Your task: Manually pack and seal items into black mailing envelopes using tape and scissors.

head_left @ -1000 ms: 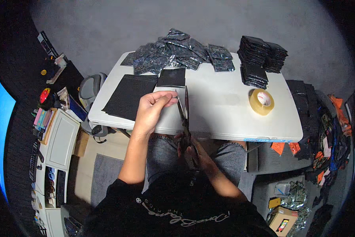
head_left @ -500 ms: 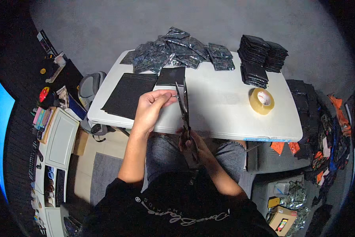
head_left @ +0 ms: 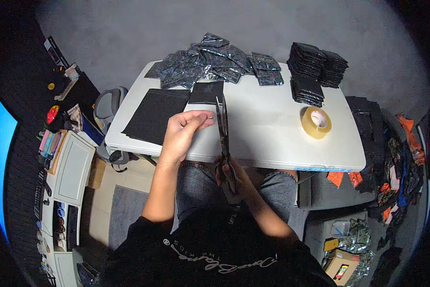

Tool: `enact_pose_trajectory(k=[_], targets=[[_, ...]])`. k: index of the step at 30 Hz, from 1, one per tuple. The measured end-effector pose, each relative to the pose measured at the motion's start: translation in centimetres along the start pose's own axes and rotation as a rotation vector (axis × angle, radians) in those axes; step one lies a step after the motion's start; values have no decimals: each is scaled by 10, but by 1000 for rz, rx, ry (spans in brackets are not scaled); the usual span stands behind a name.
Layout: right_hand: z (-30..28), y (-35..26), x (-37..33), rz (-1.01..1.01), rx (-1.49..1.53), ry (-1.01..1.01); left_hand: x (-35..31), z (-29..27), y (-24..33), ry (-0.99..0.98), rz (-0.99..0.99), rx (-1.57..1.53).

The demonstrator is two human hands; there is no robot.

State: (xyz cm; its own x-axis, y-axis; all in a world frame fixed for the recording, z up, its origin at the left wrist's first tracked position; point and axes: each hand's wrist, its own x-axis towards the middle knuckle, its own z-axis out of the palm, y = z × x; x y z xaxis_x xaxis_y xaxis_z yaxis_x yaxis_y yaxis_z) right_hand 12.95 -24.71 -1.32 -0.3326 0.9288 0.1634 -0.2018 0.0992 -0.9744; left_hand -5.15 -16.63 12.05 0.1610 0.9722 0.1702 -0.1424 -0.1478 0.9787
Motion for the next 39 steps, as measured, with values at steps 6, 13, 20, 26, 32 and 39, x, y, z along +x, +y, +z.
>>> enact_pose_trajectory(k=[6, 13, 20, 26, 32, 39], targets=[[0, 9, 3, 77, 64, 16, -2, -1, 0, -13, 17, 16], [3, -2, 3, 116, 92, 57, -6, 2, 2, -3, 11, 8], [8, 3, 5, 64, 120, 123, -9, 2, 7, -15, 11, 70], [8, -4, 7, 74, 265, 117, -12, -15, 4, 38, -2, 9], [-1, -5, 7, 122, 104, 98, -3, -2, -4, 43, 83, -92], [1, -2, 3, 96, 172, 52, 4, 15, -32, -240, 48, -402]])
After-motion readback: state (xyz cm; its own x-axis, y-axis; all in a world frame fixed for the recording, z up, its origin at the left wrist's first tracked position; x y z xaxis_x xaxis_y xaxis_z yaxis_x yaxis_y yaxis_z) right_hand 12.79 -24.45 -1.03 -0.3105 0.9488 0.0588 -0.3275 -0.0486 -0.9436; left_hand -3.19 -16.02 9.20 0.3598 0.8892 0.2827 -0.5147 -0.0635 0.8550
